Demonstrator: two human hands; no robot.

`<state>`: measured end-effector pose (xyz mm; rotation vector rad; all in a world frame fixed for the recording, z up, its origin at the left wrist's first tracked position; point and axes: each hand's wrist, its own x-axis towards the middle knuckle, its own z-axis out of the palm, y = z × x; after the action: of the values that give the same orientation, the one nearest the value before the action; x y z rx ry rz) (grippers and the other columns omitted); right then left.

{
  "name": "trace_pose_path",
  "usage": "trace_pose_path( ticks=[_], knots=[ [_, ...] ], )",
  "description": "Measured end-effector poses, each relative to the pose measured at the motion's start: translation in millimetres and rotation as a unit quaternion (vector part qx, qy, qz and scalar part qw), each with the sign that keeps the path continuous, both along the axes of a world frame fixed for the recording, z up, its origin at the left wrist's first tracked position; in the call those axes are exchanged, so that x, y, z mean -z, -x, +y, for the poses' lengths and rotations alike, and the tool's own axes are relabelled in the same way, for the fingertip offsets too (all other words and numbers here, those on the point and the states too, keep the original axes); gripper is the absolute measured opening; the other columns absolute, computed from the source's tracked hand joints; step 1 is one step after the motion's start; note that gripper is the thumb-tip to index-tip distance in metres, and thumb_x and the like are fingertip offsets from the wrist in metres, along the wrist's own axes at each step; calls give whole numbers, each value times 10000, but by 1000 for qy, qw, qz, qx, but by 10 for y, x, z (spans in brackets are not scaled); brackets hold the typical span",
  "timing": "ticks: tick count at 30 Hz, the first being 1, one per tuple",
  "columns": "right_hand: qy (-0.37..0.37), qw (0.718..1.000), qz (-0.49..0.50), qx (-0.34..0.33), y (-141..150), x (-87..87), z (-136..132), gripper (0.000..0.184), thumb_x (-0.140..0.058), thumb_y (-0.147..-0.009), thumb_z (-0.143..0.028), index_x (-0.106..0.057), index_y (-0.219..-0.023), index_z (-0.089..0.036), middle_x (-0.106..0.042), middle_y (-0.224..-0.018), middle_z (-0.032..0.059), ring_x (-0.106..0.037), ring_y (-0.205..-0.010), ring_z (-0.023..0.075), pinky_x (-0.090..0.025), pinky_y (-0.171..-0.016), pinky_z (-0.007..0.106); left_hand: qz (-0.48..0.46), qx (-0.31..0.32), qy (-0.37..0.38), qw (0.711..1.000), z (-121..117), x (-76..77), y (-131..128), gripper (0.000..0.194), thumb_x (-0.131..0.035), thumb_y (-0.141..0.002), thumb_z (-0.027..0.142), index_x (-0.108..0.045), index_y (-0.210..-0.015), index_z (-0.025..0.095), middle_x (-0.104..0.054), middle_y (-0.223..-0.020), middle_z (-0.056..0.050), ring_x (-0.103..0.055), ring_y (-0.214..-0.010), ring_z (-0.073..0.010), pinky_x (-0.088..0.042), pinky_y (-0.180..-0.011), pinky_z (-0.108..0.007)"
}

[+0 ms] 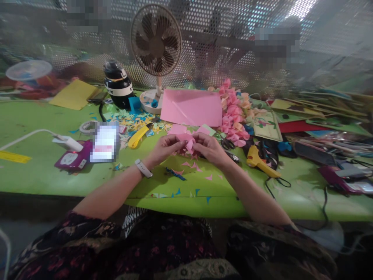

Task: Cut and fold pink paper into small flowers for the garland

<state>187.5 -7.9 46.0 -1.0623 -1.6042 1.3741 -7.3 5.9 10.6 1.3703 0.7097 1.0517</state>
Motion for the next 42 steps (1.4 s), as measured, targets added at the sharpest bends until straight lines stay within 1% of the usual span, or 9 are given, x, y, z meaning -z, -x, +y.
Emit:
trace_pose_path(
  ticks=[6, 11, 14, 18, 22, 27, 32, 38, 42],
  knots=[
    [82, 996, 29, 6, -11, -57, -32, 227, -676, -754, -278, -627, -953, -179, -637, -720, -43, -547, -523, 64, -415, -488, 197, -23, 33, 6, 999, -27, 9, 2, 324, -873, -703, 398, -685, -783, 146, -725, -767, -20, -694, -706, -130, -573, -722, -288],
    [126, 991, 38, -13, 13, -66, -59, 235, -650, -742, -210, -624, -974, -184, -630, -661, -53, -546, -533, 74, -454, -545, 214, -47, 32, 18, 998, -46, 41, -27, 357, -918, -636, 341, -716, -849, 138, -745, -820, -30, -711, -756, -146, -588, -777, -322],
    [122, 992, 35, -12, 28, -33, -53, 242, -659, -738, -212, -629, -977, -188, -634, -648, -47, -548, -531, 79, -416, -512, 202, -34, 15, 15, 999, -51, 44, -46, 426, -927, -610, 362, -731, -920, 145, -737, -838, -26, -688, -734, -137, -581, -746, -313],
    [106, 994, 32, -22, 32, 5, -30, 238, -691, -761, -250, -638, -984, -187, -637, -643, -43, -527, -507, 75, -371, -470, 194, -22, 2, 0, 1000, -43, 34, -57, 423, -912, -620, 402, -728, -910, 156, -721, -816, -17, -665, -720, -128, -574, -724, -301],
    [89, 995, 31, -32, -5, -11, -13, 250, -732, -780, -290, -638, -979, -172, -644, -657, -48, -525, -499, 63, -402, -478, 202, -2, -4, -10, 1000, -28, 10, -35, 431, -880, -656, 465, -726, -921, 163, -735, -829, -32, -665, -709, -133, -575, -693, -295],
    [59, 997, 47, -8, -50, -28, 5, 314, -778, -736, -284, -623, -981, -164, -675, -728, -37, -580, -544, 63, -442, -506, 198, 16, -9, -14, 1000, -19, -17, -4, 433, -832, -707, 530, -724, -908, 162, -726, -769, -35, -650, -660, -127, -567, -658, -281],
    [61, 997, 44, -9, -48, -2, 29, 306, -763, -723, -238, -622, -984, -166, -653, -667, -55, -585, -542, 69, -439, -514, 195, 24, -1, -29, 999, -20, -8, -1, 413, -829, -709, 537, -744, -874, 168, -741, -824, -43, -656, -692, -127, -568, -697, -284],
    [73, 996, 29, -46, -26, -13, 8, 331, -777, -707, -207, -641, -1007, -174, -725, -799, 0, -651, -660, 101, -513, -608, 224, 52, -23, -51, 997, -23, 8, -10, 396, -749, -790, 574, -769, -874, 188, -733, -767, -35, -614, -639, -116, -518, -612, -250],
    [83, 994, 43, -49, -15, 10, 5, 316, -785, -721, -233, -646, -998, -173, -714, -778, -10, -612, -613, 77, -479, -560, 199, 49, -17, -53, 997, -29, 15, -18, 380, -749, -794, 564, -772, -871, 193, -729, -749, -29, -608, -627, -112, -521, -634, -254]
  ],
)
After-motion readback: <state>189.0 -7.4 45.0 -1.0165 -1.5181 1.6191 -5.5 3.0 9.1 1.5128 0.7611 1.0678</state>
